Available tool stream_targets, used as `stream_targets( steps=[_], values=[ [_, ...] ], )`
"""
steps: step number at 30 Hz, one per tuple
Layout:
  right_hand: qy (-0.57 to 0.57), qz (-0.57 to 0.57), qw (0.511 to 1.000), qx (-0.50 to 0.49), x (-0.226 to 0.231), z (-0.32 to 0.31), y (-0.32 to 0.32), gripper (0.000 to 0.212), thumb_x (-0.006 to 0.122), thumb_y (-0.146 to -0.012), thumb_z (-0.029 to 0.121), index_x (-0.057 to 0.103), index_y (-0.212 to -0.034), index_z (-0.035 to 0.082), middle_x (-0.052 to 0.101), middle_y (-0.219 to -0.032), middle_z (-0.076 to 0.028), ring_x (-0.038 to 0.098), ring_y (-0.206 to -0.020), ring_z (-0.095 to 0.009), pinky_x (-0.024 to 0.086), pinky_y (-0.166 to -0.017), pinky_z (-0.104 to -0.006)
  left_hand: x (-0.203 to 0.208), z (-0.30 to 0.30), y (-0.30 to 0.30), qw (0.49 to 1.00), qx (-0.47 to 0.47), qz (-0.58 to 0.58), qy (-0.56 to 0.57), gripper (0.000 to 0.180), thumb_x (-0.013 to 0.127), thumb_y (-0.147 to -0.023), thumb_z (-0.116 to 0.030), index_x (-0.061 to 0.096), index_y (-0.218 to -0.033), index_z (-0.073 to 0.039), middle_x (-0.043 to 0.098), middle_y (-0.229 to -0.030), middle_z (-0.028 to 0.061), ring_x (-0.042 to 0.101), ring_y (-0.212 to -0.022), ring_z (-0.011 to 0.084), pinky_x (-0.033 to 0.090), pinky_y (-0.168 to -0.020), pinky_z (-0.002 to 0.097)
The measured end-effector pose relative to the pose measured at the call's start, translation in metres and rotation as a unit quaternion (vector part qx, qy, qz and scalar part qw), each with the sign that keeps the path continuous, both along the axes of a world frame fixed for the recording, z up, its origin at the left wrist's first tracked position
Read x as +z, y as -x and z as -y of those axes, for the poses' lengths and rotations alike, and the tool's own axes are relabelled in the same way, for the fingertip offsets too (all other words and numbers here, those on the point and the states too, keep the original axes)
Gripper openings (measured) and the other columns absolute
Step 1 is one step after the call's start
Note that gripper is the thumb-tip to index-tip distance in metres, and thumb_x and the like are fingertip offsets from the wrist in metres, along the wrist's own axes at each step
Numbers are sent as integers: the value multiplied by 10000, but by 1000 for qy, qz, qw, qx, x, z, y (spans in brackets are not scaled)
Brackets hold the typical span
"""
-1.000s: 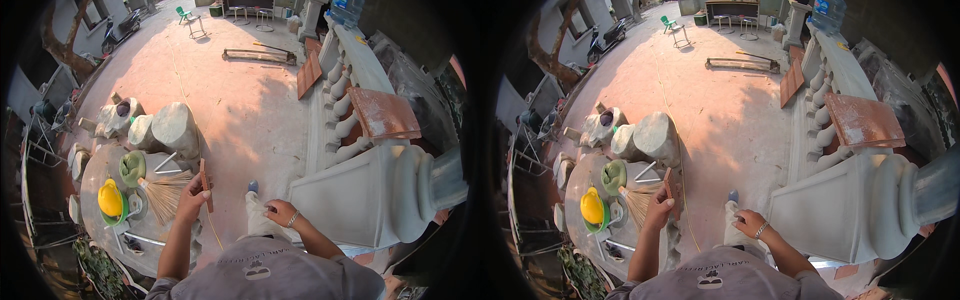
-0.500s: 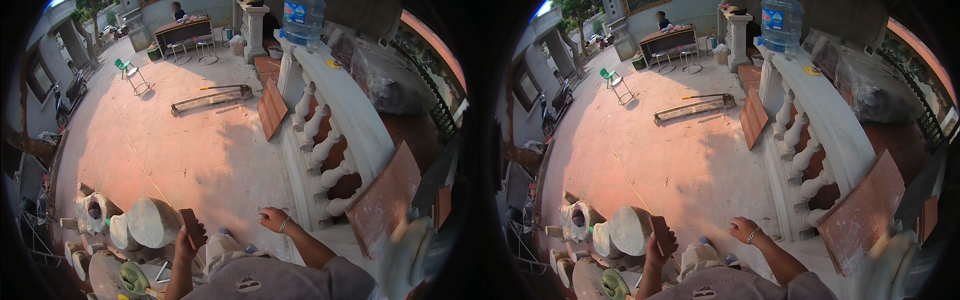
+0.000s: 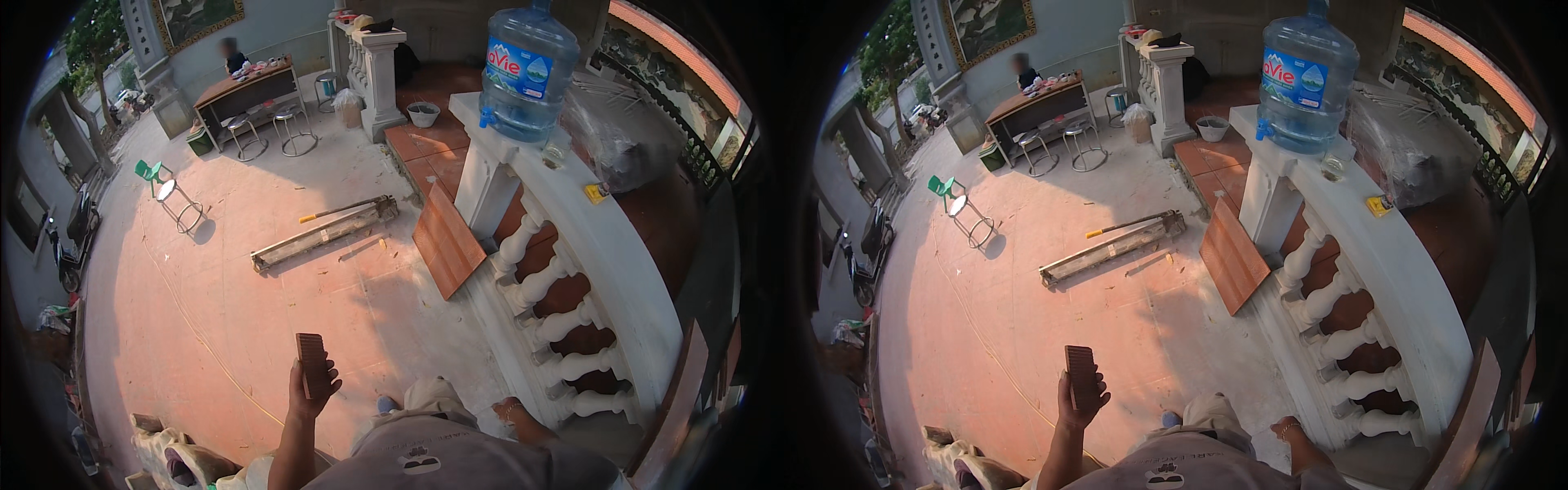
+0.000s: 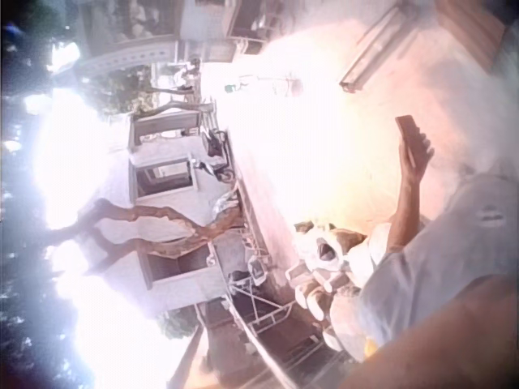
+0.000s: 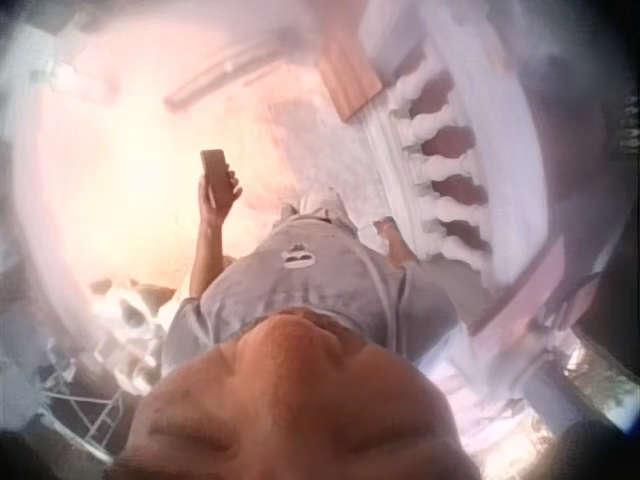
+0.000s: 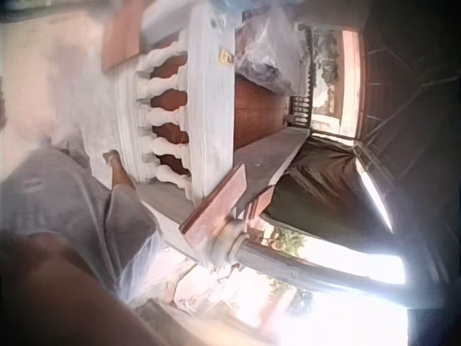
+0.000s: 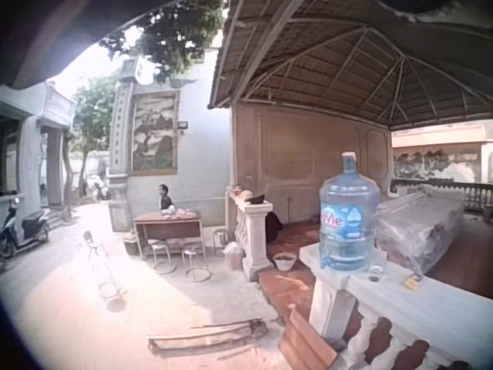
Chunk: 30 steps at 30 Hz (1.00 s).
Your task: The person carries a terracotta tile to a tiled balcony, then kneels and uses a notched trowel to apply grout from a bucket into the joints between existing tiles. The person repeatedly scoops grout and presses it into the gaps along the floor and near a plastic-covered object.
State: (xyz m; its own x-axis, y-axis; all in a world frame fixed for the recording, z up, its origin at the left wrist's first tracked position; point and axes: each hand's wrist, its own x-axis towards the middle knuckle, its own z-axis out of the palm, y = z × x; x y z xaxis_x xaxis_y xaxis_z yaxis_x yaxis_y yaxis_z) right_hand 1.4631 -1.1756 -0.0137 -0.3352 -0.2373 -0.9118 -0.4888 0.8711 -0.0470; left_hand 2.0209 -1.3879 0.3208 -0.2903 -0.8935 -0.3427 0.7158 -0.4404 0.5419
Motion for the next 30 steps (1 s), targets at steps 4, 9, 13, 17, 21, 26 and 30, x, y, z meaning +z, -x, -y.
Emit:
stream_targets(
  steps=[4,9,13,17,21,26,30],
  values=[
    [-16,7,1000,10,-40,42,26,334,582,-951,326,679,-1199,124,716,-1129,-116,703,-1020,-262,557,-874,-394,3,157,7,999,-46,-18,15,770,377,-953,-716,560,-1329,-70,683,-1102,107,681,-931,231,559,-833,446],
    [26,82,994,-66,11,239,-25,378,584,-922,348,708,-1015,2,733,-836,-94,715,-789,-289,565,-713,-443,-9,335,47,996,-67,-59,32,841,328,-943,-755,542,-1351,-52,681,-1108,118,680,-933,233,561,-842,441],
    [63,31,995,69,56,442,-35,426,611,-882,417,758,-973,28,758,-928,-134,722,-851,-297,560,-822,-410,13,459,70,996,-54,-69,13,880,333,-926,-778,533,-1363,-41,678,-1110,128,686,-930,244,560,-841,456],
    [243,13,970,-5,90,643,-10,392,676,-852,350,740,-1063,26,734,-1058,-188,700,-999,-327,534,-904,-405,34,564,78,997,-40,-51,32,894,338,-926,-779,517,-1383,-32,675,-1112,140,687,-930,251,554,-835,459],
    [350,-19,936,10,118,823,-4,304,678,-889,271,718,-1056,21,747,-901,-103,706,-821,-179,560,-752,-356,34,666,93,998,-34,-33,38,882,345,-939,-761,505,-1395,-23,675,-1119,150,686,-925,250,547,-820,451],
    [355,62,933,-4,133,1012,-21,324,665,-870,316,732,-1046,51,743,-969,-144,705,-906,-249,548,-809,-383,3,806,123,999,-37,-18,11,910,364,-914,-790,544,-1353,-13,694,-1060,137,691,-869,237,548,-810,451],
    [320,68,944,42,152,1131,-19,370,675,-854,381,750,-999,49,744,-985,-174,710,-964,-300,540,-862,-402,-11,945,158,994,-102,-25,-3,933,396,-894,-802,526,-1363,-5,690,-1073,148,694,-840,251,556,-809,464]
  ],
)
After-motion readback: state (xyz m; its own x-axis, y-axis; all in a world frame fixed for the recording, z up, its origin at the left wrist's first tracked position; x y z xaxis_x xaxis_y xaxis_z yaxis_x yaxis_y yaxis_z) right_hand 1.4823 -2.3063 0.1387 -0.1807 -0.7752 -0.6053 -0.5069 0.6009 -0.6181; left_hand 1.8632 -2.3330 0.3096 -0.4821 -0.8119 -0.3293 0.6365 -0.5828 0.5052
